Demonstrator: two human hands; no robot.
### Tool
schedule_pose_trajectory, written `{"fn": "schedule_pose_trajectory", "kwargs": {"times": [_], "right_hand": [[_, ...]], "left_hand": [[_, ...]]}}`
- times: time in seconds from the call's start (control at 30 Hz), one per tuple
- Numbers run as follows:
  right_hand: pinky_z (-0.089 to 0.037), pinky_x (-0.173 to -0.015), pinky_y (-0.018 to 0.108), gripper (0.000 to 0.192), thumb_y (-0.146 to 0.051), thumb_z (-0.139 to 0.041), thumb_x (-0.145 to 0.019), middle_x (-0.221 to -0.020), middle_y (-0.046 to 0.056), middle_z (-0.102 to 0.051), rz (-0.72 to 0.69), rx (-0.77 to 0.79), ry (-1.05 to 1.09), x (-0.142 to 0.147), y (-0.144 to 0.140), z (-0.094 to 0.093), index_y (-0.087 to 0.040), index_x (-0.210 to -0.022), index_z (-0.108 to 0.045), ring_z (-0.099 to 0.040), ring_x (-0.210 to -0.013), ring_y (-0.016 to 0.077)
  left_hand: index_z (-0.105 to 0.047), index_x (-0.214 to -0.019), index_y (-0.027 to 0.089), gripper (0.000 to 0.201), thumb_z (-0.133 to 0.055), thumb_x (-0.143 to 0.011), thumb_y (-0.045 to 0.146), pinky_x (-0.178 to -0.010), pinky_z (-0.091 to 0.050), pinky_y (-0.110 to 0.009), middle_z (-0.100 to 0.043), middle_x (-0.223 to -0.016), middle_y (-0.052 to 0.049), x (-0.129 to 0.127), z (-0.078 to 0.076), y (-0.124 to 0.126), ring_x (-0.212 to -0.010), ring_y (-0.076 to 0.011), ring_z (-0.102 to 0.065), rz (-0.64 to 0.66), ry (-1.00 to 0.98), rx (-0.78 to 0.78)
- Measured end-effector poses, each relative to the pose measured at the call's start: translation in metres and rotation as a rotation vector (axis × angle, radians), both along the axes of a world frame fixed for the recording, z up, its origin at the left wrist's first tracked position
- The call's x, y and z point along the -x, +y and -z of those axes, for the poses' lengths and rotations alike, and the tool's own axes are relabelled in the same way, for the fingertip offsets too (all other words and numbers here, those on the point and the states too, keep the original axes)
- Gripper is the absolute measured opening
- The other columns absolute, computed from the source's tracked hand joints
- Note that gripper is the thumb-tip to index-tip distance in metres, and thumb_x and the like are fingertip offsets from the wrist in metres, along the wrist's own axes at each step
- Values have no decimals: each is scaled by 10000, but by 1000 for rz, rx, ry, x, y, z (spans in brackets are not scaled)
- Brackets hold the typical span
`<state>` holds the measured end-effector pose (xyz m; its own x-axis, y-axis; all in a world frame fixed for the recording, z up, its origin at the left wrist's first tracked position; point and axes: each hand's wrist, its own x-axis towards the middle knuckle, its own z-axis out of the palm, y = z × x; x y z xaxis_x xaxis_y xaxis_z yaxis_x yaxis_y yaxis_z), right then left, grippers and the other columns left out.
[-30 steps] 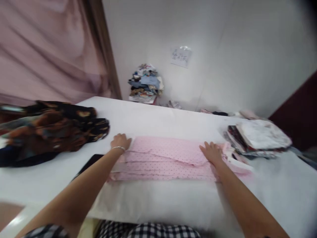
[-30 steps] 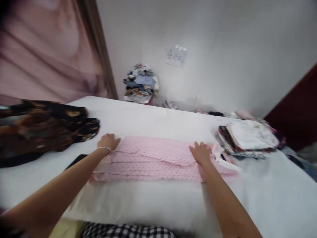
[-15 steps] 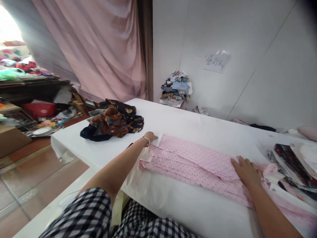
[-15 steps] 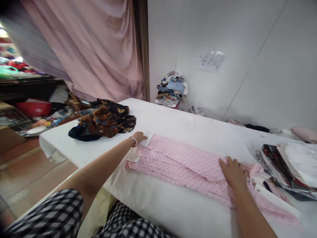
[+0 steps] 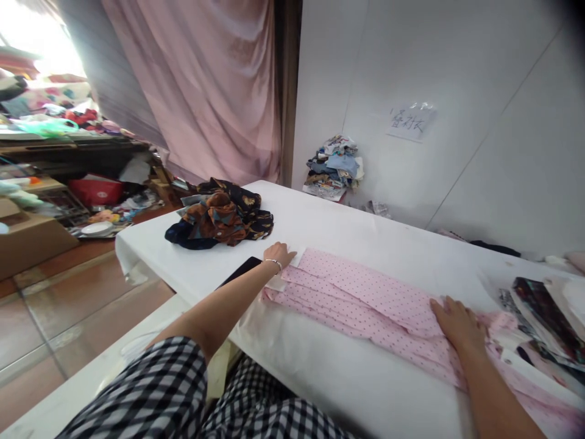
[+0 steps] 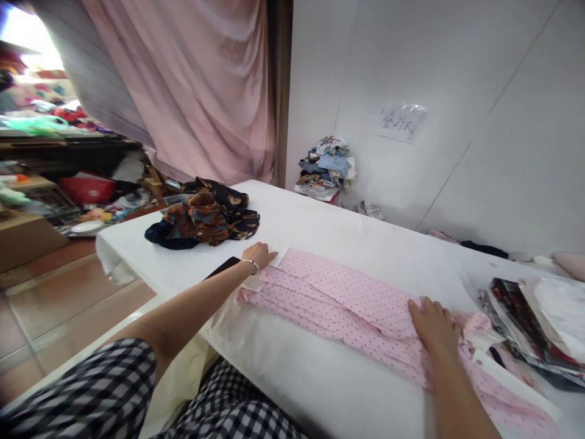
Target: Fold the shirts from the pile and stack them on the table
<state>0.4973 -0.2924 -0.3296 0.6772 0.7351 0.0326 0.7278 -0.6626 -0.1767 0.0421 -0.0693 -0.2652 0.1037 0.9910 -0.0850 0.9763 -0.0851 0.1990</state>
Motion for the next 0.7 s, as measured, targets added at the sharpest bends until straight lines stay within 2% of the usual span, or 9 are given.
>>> {"fn": "schedule_pose_trajectory", "kwargs": {"times": [0.1, 0.23, 0.37, 0.43, 0.5, 0.6, 0.7], "right_hand": [[-304, -1079, 617, 743, -624, -220, -881, -1486, 156, -447, 0, 4, 1, 0, 0, 0, -164, -1397, -491, -347, -1381, 406], [-285, -1102, 601, 725, -597, -213, -888, -1491, 148, -445, -8, 27, 0, 0, 0, -1, -162, -1391, -501, -353, -1383, 390], [-283, -1107, 596, 716, -591, -220, -891, -1495, 147, -442, -2, 30, 4, 1, 0, -2, -167, -1388, -513, -344, -1391, 388], [-290, -1099, 602, 706, -584, -230, -891, -1492, 149, -447, 3, 25, -1, 1, 0, -2, -170, -1383, -521, -348, -1388, 389], [-301, -1090, 602, 691, -576, -243, -891, -1482, 150, -457, 1, 18, -13, 1, 0, -2, -175, -1372, -534, -363, -1379, 386], [-299, -1095, 586, 683, -572, -252, -891, -1486, 140, -455, 0, 16, -20, 1, 1, 0, -183, -1379, -528, -370, -1377, 373], [-286, -1104, 572, 682, -573, -248, -894, -1493, 136, -444, 2, 17, -22, 2, 1, 0, -185, -1383, -522, -359, -1384, 369]], "left_hand": [[-700, -1083, 162, 383, -530, -862, 424, -876, -499, -343, -677, -1178, -167, -1, -2, -4, -1087, -282, -643, 14, 20, 7], [-700, -1105, 168, 351, -467, -883, 308, -939, -463, -354, -632, -1279, -165, -2, -13, -6, -1197, -287, -579, 33, 27, -72], [-718, -1048, 174, 362, -426, -893, 321, -805, -499, -292, -716, -1113, -142, 4, -22, -8, -1015, -239, -671, 28, 3, -29], [-737, -970, 161, 317, -479, -854, 304, -745, -501, -275, -745, -997, -141, 10, -20, -10, -929, -234, -696, 27, 5, 28], [-744, -928, 145, 275, -535, -803, 272, -743, -500, -284, -748, -981, -160, 15, -15, -15, -940, -258, -698, 20, 17, 63], [-733, -972, 146, 296, -528, -802, 276, -787, -504, -318, -726, -1088, -179, 17, -8, -21, -1027, -294, -677, 5, 19, 53], [-687, -1089, 151, 374, -479, -857, 359, -853, -499, -349, -677, -1212, -182, 14, -5, -22, -1099, -302, -649, -2, 3, 15]]}}
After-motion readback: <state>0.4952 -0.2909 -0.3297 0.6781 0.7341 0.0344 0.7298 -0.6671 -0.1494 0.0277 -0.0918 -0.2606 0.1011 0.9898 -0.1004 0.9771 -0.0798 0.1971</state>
